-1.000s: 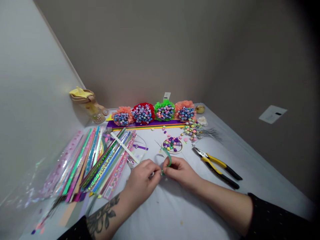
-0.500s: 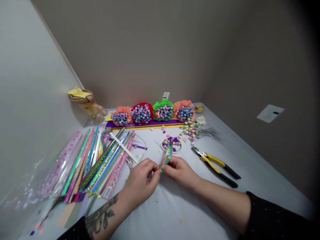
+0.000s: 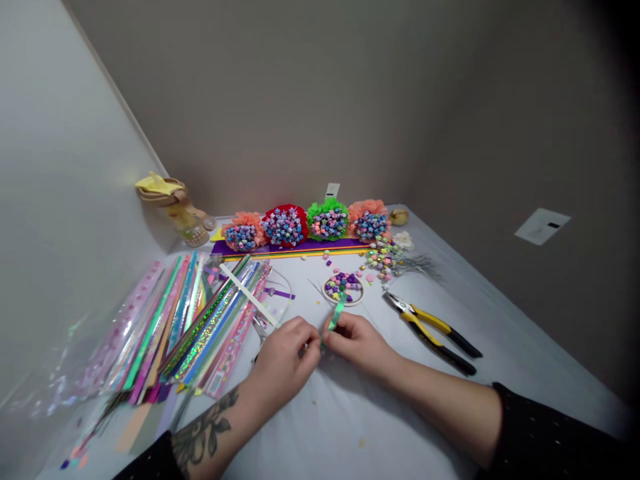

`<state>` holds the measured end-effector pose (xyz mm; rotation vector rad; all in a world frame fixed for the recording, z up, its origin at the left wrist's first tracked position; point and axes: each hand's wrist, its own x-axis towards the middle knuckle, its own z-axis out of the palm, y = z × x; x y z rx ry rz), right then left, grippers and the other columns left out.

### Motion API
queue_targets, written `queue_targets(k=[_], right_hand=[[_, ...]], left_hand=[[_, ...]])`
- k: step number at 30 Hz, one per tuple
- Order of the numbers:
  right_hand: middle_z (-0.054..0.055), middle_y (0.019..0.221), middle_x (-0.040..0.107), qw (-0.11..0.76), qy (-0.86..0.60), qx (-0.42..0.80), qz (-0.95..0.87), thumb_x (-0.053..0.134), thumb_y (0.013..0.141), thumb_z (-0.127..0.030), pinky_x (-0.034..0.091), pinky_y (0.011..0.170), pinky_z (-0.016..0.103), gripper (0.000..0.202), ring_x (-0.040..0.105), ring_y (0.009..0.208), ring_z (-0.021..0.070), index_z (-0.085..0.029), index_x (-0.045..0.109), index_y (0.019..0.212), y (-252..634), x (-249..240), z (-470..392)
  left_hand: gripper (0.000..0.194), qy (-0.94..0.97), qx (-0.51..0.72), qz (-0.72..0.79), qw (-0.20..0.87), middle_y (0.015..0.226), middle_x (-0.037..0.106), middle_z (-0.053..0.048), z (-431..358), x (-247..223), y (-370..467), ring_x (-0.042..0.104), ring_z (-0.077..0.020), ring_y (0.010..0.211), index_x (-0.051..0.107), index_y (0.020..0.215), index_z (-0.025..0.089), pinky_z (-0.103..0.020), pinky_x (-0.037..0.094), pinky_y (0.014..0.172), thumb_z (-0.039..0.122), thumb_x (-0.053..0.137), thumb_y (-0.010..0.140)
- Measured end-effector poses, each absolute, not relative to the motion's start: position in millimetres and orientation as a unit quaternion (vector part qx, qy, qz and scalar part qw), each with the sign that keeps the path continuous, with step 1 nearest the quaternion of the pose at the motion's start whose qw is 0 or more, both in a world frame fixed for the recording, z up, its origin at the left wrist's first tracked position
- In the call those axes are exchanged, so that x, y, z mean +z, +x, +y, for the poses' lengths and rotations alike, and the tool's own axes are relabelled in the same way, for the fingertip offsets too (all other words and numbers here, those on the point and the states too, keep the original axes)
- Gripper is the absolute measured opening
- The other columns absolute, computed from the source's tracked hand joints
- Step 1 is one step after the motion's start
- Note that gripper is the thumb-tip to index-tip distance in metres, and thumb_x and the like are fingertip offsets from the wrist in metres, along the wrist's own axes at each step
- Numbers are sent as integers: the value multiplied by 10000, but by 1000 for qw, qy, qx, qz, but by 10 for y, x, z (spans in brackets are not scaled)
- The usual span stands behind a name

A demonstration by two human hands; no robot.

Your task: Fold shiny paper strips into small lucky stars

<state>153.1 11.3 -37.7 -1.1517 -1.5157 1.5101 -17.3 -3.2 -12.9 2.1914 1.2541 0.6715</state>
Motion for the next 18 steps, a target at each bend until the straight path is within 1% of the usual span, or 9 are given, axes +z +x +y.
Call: queue_targets(k=[7,18], right_hand=[[-26,604,508,351,-428,588,-590,554,701,-258,372,574,226,101,457,580,110,-159,543,683,1532,-341,118],[-13,635,501,349,-432,570,-606,503,711,-247,375,615,244,93,454,619,121,-160,526,686,1523,-347,123]], left_hand=[[141,806,247,466,270,756,556,-22,-25,-128,-183,536,-145,724,552,747,175,-250,411,654,155,447,839],[142,773,278,485,299,741,559,-16,-6,-137,-169,526,-135,681,537,736,173,-245,400,626,166,445,843]])
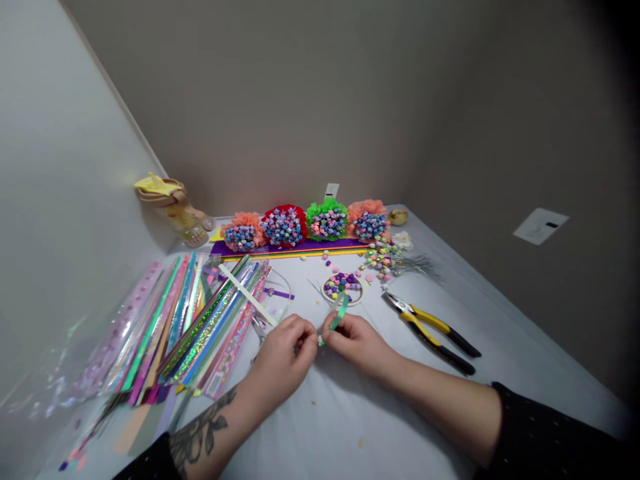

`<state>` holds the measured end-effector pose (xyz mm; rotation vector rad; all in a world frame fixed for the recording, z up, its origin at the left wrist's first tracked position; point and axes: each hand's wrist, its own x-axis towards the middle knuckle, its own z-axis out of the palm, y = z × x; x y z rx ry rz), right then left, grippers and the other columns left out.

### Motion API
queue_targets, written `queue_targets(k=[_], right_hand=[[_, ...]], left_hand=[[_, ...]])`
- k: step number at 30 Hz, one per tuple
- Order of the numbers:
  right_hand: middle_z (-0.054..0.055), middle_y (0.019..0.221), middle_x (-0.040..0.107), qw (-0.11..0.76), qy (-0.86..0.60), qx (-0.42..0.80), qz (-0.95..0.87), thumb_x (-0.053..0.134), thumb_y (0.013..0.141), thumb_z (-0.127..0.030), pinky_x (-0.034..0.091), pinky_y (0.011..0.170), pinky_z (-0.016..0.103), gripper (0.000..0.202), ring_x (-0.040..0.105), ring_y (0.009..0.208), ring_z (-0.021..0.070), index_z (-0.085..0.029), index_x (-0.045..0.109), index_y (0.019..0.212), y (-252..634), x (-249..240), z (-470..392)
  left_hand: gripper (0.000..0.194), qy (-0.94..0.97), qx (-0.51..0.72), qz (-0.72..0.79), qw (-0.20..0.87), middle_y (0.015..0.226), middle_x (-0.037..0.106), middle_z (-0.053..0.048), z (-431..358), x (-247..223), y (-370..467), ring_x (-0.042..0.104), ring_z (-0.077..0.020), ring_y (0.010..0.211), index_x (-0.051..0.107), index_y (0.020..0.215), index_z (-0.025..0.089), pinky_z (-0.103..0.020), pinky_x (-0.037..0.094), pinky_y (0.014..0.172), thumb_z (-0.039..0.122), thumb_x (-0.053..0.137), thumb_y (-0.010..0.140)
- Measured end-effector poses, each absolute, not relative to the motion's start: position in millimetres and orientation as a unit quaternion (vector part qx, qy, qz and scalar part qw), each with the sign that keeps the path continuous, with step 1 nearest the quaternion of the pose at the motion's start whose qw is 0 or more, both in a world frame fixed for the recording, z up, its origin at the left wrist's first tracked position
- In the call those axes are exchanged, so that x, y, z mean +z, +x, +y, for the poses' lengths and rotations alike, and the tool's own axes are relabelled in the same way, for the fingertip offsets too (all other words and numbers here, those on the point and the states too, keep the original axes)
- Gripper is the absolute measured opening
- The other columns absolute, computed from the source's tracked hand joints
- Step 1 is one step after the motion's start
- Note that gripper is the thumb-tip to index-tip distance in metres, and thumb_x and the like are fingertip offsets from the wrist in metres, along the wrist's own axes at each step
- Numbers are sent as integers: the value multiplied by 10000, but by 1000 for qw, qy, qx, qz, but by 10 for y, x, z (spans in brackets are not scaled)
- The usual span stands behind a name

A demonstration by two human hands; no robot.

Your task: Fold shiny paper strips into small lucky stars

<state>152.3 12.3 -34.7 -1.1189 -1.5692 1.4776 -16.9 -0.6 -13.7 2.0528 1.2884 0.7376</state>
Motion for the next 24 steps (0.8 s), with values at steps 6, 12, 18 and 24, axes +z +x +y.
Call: queue_targets(k=[6,12,18,24], right_hand=[[-8,641,511,342,-433,570,-609,497,719,-246,383,612,247,99,462,615,123,-158,529,687,1530,-339,121],[-4,646,519,340,-437,563,-614,497,712,-236,389,611,246,90,465,622,125,-155,535,698,1523,-365,112],[-8,631,516,342,-432,579,-601,525,717,-270,375,601,243,124,454,608,119,-153,551,687,1524,-330,119],[-55,489,414,370,-472,583,-548,578,753,-366,303,481,222,222,368,482,92,-163,546,669,1524,-316,114]], left_hand=[[128,778,279,476,301,745,566,-13,-14,-131,-167,529,-131,679,555,741,176,-240,400,623,158,465,830],[142,780,270,479,299,741,560,-9,-21,-140,-161,527,-128,687,549,733,175,-242,395,634,148,452,834],[149,772,272,481,315,708,557,-3,-7,-152,-158,521,-128,658,537,704,179,-234,390,603,128,441,806],[151,756,271,490,340,687,561,-1,15,-151,-158,524,-130,647,535,679,176,-225,387,582,133,444,790]])
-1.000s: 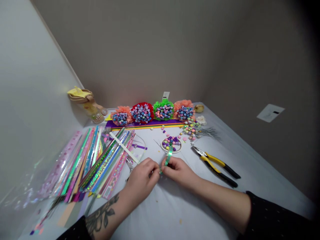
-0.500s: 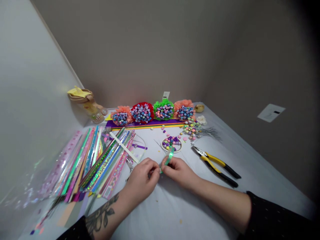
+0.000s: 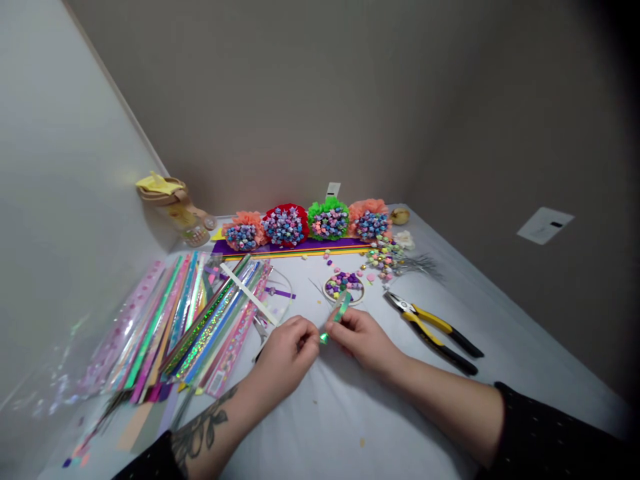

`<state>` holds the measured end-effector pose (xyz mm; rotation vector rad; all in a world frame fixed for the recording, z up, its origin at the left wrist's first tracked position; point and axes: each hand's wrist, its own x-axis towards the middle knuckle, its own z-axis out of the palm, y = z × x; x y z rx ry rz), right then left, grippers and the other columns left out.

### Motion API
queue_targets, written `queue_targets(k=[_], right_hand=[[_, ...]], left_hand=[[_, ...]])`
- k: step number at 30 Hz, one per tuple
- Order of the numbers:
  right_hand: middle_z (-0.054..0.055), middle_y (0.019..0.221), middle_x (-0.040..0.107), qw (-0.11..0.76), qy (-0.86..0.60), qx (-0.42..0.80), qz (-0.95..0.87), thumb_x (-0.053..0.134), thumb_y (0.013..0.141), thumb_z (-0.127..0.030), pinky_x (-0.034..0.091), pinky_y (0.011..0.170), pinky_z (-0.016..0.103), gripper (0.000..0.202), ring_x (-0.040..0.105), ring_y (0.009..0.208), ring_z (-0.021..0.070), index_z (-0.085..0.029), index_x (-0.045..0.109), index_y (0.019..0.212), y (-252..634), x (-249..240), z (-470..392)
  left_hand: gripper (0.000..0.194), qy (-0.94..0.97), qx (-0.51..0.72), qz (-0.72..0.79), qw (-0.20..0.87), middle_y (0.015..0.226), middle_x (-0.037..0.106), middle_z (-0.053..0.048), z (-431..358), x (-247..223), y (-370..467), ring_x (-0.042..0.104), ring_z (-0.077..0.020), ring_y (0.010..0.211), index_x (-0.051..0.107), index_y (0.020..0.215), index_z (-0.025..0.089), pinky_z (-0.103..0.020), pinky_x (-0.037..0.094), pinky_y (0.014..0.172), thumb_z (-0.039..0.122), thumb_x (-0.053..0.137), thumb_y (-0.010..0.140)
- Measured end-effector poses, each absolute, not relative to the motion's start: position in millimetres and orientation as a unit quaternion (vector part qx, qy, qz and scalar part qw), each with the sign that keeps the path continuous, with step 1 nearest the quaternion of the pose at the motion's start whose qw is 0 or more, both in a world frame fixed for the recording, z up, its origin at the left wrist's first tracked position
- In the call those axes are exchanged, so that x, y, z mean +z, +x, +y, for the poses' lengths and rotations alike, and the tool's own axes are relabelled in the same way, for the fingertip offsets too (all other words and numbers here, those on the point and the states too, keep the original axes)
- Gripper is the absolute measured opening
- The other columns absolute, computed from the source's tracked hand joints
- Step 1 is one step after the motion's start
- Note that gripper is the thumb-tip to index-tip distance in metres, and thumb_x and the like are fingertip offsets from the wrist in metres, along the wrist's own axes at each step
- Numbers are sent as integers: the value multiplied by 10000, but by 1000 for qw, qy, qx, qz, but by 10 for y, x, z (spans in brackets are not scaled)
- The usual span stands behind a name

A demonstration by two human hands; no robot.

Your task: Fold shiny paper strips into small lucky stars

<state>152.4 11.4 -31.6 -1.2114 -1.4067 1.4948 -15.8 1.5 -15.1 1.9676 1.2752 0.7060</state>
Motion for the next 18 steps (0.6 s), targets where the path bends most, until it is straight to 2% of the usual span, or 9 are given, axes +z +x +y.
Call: queue_targets(k=[8,12,18], right_hand=[[-61,510,416,391,-437,639,-498,619,743,-483,268,421,203,343,345,431,65,-146,559,744,1540,-359,114],[-58,567,449,375,-390,682,-492,686,692,-456,271,417,196,360,353,434,56,-147,565,832,1536,-356,110],[-74,493,417,361,-441,650,-502,633,710,-354,276,420,198,222,349,421,64,-161,526,729,1504,-319,89]], left_hand=[[136,685,302,515,417,646,527,13,30,-150,-146,505,-121,618,537,661,162,-215,389,572,161,452,768],[143,677,305,519,423,643,531,12,31,-173,-148,512,-128,632,542,665,161,-220,395,583,186,461,780],[153,730,290,507,356,675,558,2,12,-165,-153,525,-131,647,558,684,168,-231,392,595,159,458,800]])
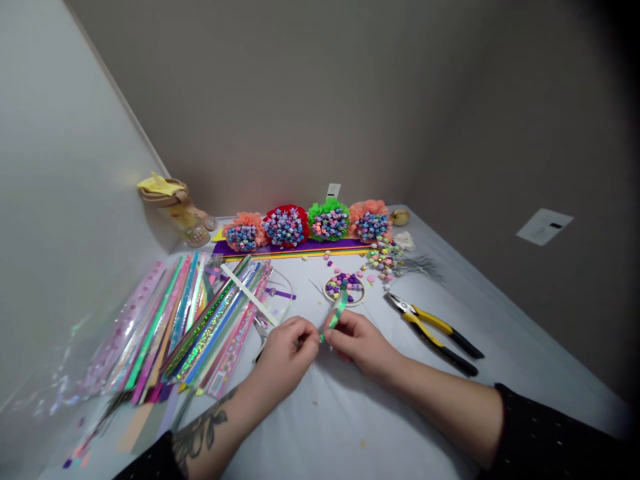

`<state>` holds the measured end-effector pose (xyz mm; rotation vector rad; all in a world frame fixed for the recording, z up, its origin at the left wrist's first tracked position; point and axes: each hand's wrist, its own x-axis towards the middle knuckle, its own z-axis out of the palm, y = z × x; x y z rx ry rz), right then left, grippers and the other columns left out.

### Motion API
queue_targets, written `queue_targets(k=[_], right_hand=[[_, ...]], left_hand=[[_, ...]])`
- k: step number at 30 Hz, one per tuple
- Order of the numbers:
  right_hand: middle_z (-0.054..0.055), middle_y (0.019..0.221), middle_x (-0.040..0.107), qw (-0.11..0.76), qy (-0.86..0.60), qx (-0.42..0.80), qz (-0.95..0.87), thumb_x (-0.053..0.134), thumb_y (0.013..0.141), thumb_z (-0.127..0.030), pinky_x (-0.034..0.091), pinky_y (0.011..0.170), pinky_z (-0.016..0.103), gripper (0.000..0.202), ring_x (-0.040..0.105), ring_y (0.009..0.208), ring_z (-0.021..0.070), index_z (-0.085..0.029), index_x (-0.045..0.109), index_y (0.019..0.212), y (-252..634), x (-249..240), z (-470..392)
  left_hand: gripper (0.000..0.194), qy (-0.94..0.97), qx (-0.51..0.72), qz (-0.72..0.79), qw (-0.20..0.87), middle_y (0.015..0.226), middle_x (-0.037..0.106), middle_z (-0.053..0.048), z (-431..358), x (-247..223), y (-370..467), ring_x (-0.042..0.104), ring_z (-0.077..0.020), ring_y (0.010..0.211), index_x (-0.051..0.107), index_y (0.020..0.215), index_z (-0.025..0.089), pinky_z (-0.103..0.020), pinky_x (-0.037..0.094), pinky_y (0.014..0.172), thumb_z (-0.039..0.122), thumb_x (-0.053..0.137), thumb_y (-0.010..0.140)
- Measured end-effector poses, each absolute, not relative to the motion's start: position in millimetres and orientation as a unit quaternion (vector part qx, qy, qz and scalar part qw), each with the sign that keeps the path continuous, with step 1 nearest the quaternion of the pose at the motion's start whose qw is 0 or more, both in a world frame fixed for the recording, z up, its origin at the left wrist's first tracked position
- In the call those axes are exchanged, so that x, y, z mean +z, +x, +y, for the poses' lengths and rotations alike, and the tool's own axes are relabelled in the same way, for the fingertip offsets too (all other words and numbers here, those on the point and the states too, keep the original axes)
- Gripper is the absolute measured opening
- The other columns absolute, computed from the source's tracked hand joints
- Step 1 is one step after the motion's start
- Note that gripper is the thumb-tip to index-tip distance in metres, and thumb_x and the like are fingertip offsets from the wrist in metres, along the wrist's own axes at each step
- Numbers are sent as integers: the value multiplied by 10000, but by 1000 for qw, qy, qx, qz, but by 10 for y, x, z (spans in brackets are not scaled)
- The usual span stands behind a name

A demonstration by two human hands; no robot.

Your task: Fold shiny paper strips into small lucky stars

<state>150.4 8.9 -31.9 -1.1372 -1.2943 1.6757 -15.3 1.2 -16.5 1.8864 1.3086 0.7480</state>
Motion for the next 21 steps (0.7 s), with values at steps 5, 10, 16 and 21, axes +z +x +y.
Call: queue_targets(k=[5,10,16,21], right_hand=[[-71,483,421,363,-449,618,-534,549,696,-226,277,441,201,71,353,443,72,-174,516,662,1497,-305,93],[-70,474,406,364,-448,608,-545,540,698,-213,279,464,209,68,357,467,85,-182,513,644,1497,-315,91],[-58,586,456,388,-410,629,-534,587,714,-237,304,499,214,100,377,504,84,-182,529,774,1499,-329,88],[-54,572,444,370,-408,633,-543,587,719,-238,299,503,213,78,373,514,86,-175,546,737,1508,-326,93]], left_hand=[[149,792,270,475,270,705,547,-12,-25,-148,-167,525,-139,675,539,710,177,-245,398,617,145,443,820],[151,809,263,465,247,728,553,-26,-37,-136,-166,530,-151,709,536,727,183,-252,409,632,160,434,835],[152,750,284,502,323,670,542,2,3,-169,-154,513,-127,628,534,678,173,-231,380,577,133,455,801],[147,733,290,509,346,657,547,8,15,-171,-144,515,-128,626,547,674,174,-229,379,575,138,461,788]])
